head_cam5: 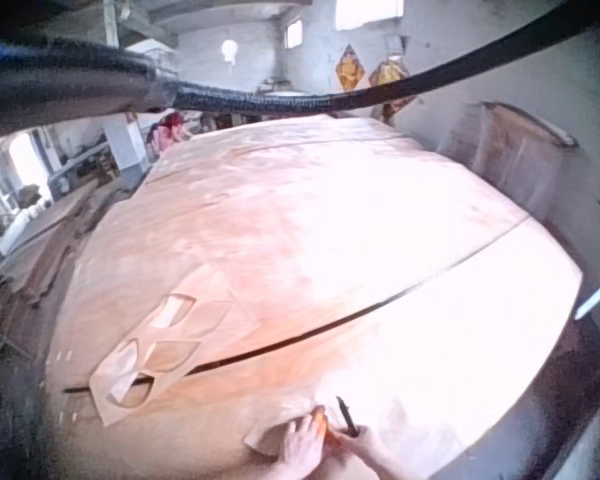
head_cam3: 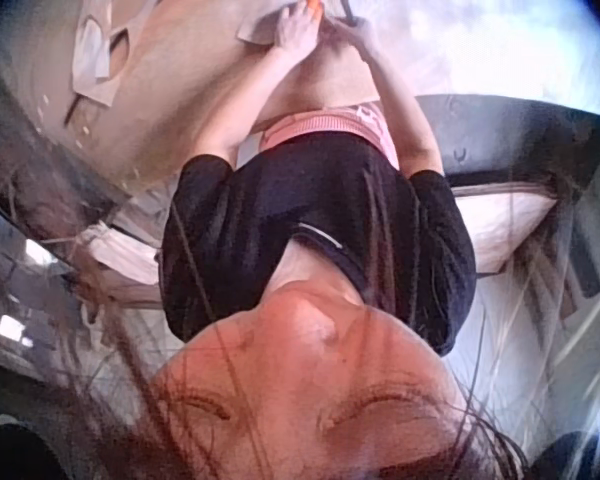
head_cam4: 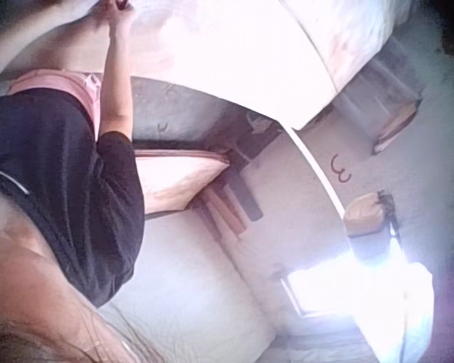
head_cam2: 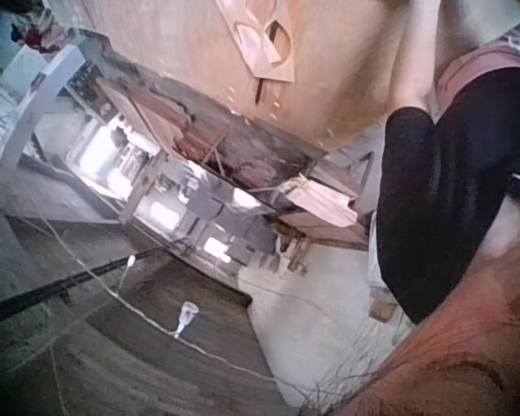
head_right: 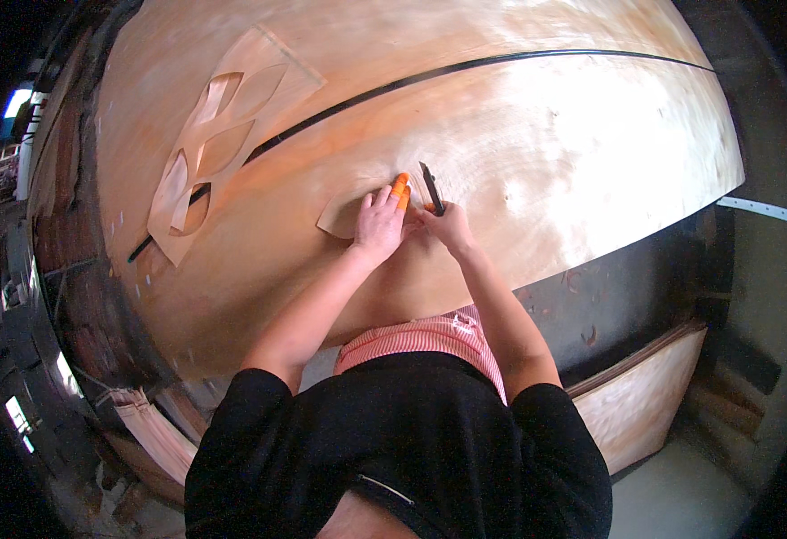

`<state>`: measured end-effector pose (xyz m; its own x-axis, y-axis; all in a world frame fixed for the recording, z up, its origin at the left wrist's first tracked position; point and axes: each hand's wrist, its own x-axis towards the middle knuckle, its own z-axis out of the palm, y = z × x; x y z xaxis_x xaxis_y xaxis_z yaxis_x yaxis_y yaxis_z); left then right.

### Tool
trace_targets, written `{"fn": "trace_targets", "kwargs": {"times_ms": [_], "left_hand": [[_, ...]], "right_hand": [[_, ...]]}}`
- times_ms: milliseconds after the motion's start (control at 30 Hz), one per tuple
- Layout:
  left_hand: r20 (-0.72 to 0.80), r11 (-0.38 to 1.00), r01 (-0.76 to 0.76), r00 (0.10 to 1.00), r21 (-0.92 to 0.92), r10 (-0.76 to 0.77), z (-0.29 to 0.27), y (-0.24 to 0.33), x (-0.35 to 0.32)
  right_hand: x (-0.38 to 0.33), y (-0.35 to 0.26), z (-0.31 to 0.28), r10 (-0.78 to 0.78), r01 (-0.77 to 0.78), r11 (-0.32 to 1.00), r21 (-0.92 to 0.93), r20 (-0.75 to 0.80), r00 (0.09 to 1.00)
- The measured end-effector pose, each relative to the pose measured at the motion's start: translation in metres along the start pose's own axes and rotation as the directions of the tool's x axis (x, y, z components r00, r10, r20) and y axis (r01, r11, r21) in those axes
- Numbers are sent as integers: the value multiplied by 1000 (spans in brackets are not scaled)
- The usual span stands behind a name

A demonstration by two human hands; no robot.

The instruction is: The person uses a utility knife and a flexible ruler to cut large sheets of wood veneer on a workbench. They trace curved lines, cut out shapes, and stack the cut pieces while working in a workshop.

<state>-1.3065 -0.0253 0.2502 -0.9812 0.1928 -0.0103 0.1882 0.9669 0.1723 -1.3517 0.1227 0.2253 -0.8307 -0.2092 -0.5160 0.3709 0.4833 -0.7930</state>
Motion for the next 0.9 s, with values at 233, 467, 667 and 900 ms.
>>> {"fn": "trace_targets", "kwargs": {"times_ms": [233,467,667,900], "left_hand": [[103,997,2,995,81,-10,13,-5,-1],[-177,942,58,977,-331,-123,0,-24,-45],[-193,937,192,948,-292,-254,-7,-40,-77],[-179,954,275,939,-118,-293,-9,-56,-59]], "right_hand": [[14,-55,-66,31,104,738,-666,187,982],[3,-33,-48,-159,182,980,-78,240,958],[25,-48,68,-148,98,979,181,287,947],[36,-48,91,-79,80,997,6,219,972]]}}
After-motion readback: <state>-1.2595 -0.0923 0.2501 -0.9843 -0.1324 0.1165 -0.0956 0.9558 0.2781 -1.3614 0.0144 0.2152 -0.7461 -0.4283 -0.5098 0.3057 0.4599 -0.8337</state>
